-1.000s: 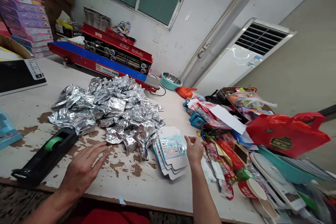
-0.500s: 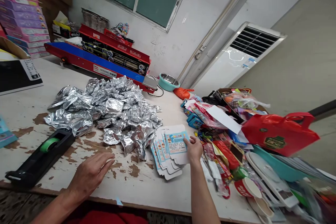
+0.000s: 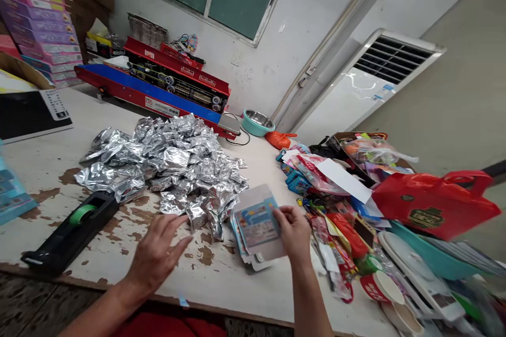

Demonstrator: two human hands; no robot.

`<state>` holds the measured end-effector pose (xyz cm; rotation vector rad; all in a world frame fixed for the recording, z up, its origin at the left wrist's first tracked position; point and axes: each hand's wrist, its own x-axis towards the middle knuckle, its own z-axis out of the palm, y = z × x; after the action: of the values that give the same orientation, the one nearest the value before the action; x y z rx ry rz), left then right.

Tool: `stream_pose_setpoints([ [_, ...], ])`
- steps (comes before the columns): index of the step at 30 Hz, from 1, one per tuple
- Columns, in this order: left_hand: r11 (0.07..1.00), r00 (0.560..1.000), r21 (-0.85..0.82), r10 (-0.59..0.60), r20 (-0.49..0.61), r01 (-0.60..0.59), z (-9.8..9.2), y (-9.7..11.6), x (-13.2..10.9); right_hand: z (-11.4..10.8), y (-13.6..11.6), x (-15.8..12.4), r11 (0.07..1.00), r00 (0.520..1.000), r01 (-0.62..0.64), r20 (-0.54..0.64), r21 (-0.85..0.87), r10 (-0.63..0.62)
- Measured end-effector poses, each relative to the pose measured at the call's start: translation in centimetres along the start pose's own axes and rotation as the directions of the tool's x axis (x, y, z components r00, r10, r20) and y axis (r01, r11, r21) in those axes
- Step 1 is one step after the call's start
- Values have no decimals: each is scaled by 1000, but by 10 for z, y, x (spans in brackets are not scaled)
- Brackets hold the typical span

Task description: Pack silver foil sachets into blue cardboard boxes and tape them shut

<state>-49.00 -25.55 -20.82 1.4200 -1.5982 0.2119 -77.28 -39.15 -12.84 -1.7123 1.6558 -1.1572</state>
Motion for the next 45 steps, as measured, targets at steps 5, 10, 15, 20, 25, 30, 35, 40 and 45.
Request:
stream_pose_setpoints([
  [5, 938, 943, -166, -273, 189, 305, 1, 37, 14, 54, -47, -85, 978, 911, 140, 367, 153, -188],
  [10, 770, 795, -263, -467, 388, 581, -12, 36, 9, 100, -32, -118, 980, 891, 142, 414, 139, -188],
  [15, 968, 963, 32, -251, 99, 249, -27, 22, -2, 127, -30, -136, 967, 736, -70, 667, 245, -115],
  [20, 731, 745, -145, -659, 99, 666, -40, 7, -29, 136, -28, -151, 923, 763, -180, 640, 342, -89],
  [25, 419, 488, -251, -748, 449, 873, -38, 3, -56, 144, -14, -167, 962, 691, -127, 718, 242, -89],
  [30, 102, 400, -520, -766, 502, 848, -29, -11, -65, 150, -18, -163, 885, 689, -334, 724, 325, -6],
  [35, 357, 552, -427, -627, 550, 831, -45, -23, -52, 154, -21, -154, 895, 637, -339, 771, 290, -9],
  [40, 411, 466, -283, -465, 753, 867, -60, -30, -33, 154, -29, -160, 949, 792, -90, 600, 302, -116],
  [45, 212, 400, -341, -421, 814, 916, -53, -47, -33, 151, -44, -151, 965, 644, 108, 722, 240, -252],
])
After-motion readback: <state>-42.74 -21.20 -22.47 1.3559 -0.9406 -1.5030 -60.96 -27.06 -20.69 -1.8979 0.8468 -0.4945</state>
